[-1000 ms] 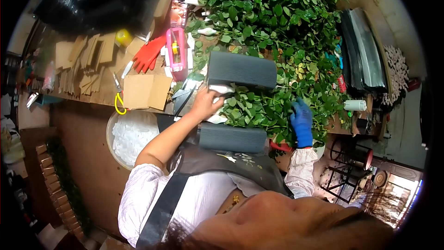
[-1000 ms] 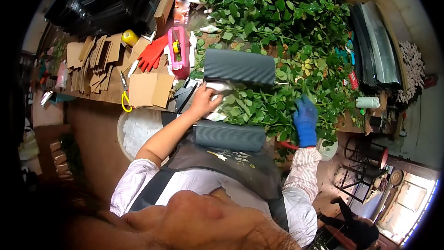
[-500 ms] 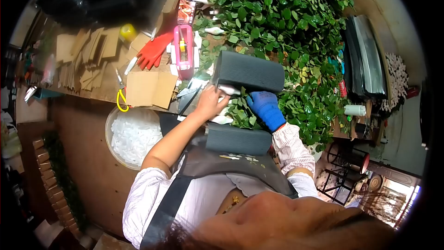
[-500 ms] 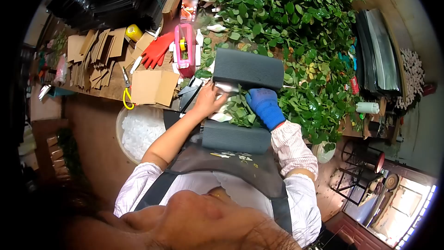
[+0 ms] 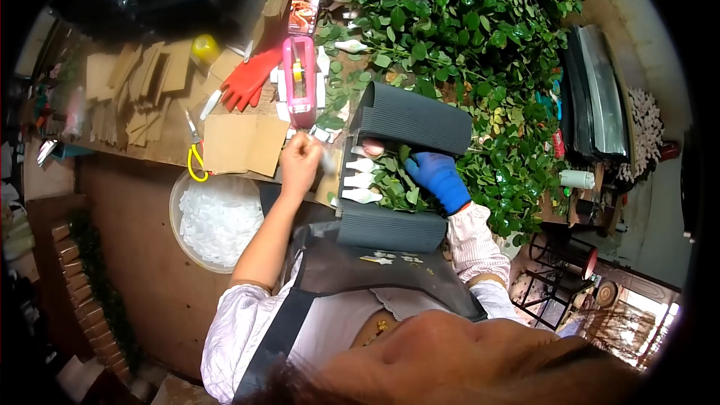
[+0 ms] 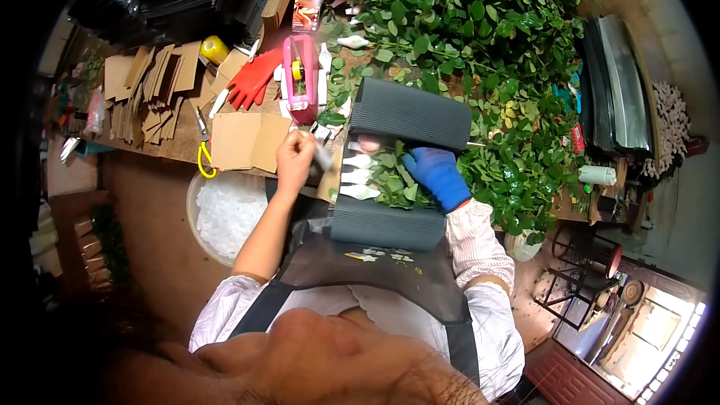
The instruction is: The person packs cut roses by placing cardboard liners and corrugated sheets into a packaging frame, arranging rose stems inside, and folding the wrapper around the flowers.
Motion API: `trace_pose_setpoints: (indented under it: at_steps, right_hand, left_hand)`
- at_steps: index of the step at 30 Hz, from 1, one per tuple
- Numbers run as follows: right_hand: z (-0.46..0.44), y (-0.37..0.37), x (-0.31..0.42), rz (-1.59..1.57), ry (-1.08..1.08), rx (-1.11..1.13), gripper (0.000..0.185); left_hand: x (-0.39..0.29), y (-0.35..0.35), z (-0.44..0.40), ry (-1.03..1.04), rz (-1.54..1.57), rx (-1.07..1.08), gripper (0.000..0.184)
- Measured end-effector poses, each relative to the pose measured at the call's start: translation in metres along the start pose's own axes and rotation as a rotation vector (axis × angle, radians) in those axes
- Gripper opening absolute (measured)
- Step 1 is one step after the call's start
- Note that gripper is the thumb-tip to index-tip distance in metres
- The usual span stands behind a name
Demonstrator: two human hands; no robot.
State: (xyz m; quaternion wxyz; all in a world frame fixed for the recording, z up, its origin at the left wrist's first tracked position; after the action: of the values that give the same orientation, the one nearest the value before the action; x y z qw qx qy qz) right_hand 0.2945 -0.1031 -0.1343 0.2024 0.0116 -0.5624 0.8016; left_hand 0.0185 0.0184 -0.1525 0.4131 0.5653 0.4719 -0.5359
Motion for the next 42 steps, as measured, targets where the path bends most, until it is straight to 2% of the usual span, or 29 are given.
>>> trace_pose_setpoints:
  at_steps: [1, 2, 4, 5, 7, 10, 12, 14, 16, 18, 20, 21, 22, 24, 26, 27, 30, 31, 34, 36, 38, 39, 40, 42]
  right_hand:
    - [0.001, -0.002, 0.004, -0.042, -0.040, 0.008, 0.038]
    - [0.000, 0.000, 0.003, -0.043, -0.022, 0.013, 0.039]
    - [-0.002, 0.002, 0.002, -0.040, 0.022, 0.020, 0.041]
    - [-0.003, 0.006, 0.000, 0.018, 0.073, 0.086, 0.038]
    - [-0.004, 0.010, -0.002, 0.060, 0.034, -0.045, 0.036]
    - [0.001, 0.010, -0.001, 0.059, 0.003, -0.129, 0.032]
    - [0.000, 0.012, -0.001, 0.059, -0.021, -0.161, 0.030]
    - [0.000, 0.010, 0.001, 0.054, 0.011, -0.131, 0.029]
    - [0.000, 0.009, 0.000, 0.058, 0.051, -0.091, 0.032]
    - [-0.002, 0.011, -0.004, -0.036, 0.056, 0.055, 0.038]
    - [0.005, -0.002, 0.004, -0.076, 0.019, 0.078, 0.045]
    - [0.006, -0.004, 0.009, -0.096, -0.001, 0.089, 0.048]
    - [0.005, 0.000, 0.010, -0.053, 0.011, 0.114, 0.050]
    - [0.001, 0.010, 0.011, 0.035, 0.043, 0.156, 0.054]
    - [-0.002, 0.019, 0.008, 0.086, 0.070, 0.114, 0.054]
    - [-0.002, 0.019, 0.008, 0.112, 0.085, 0.097, 0.054]
    - [-0.004, 0.021, 0.007, 0.142, 0.109, 0.129, 0.051]
    - [-0.003, 0.019, 0.008, 0.130, 0.102, 0.108, 0.050]
    - [0.000, 0.017, 0.011, 0.102, 0.069, 0.057, 0.050]
    - [0.001, 0.015, 0.010, 0.100, 0.034, 0.023, 0.054]
    - [0.014, -0.001, 0.008, -0.076, -0.008, 0.097, 0.055]
    - [0.018, -0.005, 0.009, -0.158, -0.035, 0.139, 0.056]
    - [0.017, -0.002, 0.011, -0.069, -0.028, 0.161, 0.059]
    - [0.015, 0.008, 0.020, 0.099, -0.003, 0.200, 0.066]
  left_hand:
    - [0.016, 0.007, 0.006, -0.205, -0.167, 0.211, 0.011]
    - [0.012, 0.018, 0.008, -0.140, -0.285, 0.241, 0.014]
    - [0.020, 0.049, 0.018, -0.287, -0.383, 0.463, 0.022]
    - [0.013, 0.057, 0.015, -0.172, -0.486, 0.452, 0.025]
    - [0.002, 0.075, 0.014, 0.052, -0.673, 0.433, 0.032]
    - [0.023, 0.079, 0.015, -0.072, -0.387, 0.436, 0.035]
    - [0.031, 0.074, 0.018, -0.054, -0.214, 0.329, 0.036]
    - [0.070, 0.061, 0.025, -0.264, 0.185, 0.231, 0.016]
    - [0.037, 0.020, 0.012, -0.441, 0.250, 0.043, 0.013]
    - [0.043, 0.003, 0.000, -0.222, -0.082, 0.133, 0.011]
    - [0.029, 0.007, 0.009, -0.295, -0.233, 0.364, 0.014]
    - [0.033, 0.015, 0.013, -0.187, -0.361, 0.375, 0.021]
    - [0.003, 0.026, 0.015, -0.046, -0.498, 0.359, 0.027]
    - [-0.019, 0.049, 0.022, -0.178, -0.678, 0.574, 0.032]
    - [-0.002, 0.065, 0.030, 0.077, -0.614, 0.505, 0.033]
    - [-0.008, 0.066, 0.031, 0.117, -0.590, 0.507, 0.028]
    - [0.007, 0.051, 0.035, -0.057, -0.443, 0.408, 0.025]
    - [0.017, 0.045, 0.037, -0.174, -0.400, 0.369, 0.028]
    - [0.017, 0.036, 0.047, -0.261, -0.203, 0.288, 0.025]
    - [0.013, 0.018, 0.045, -0.344, -0.008, 0.118, 0.018]
    - [0.010, 0.002, 0.031, -0.077, 0.002, 0.192, 0.018]
    - [0.032, 0.005, 0.043, -0.426, -0.115, 0.466, 0.020]
    - [0.021, 0.009, 0.043, -0.290, -0.338, 0.471, 0.024]
    - [0.004, 0.031, 0.049, -0.025, -0.492, 0.531, 0.029]
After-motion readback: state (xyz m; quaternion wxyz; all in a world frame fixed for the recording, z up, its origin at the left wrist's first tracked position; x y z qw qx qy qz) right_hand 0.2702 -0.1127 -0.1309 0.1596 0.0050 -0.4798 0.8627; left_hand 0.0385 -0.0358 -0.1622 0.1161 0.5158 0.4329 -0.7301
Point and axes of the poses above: each hand's wrist, its own z-axis away from the middle knuckle, its own y-axis out of the palm, x = y × z, the point moved 8 cm from there along -z, towards the middle knuckle, and after that the axes turned 7 degrees about -z, right-handed, at the moved point
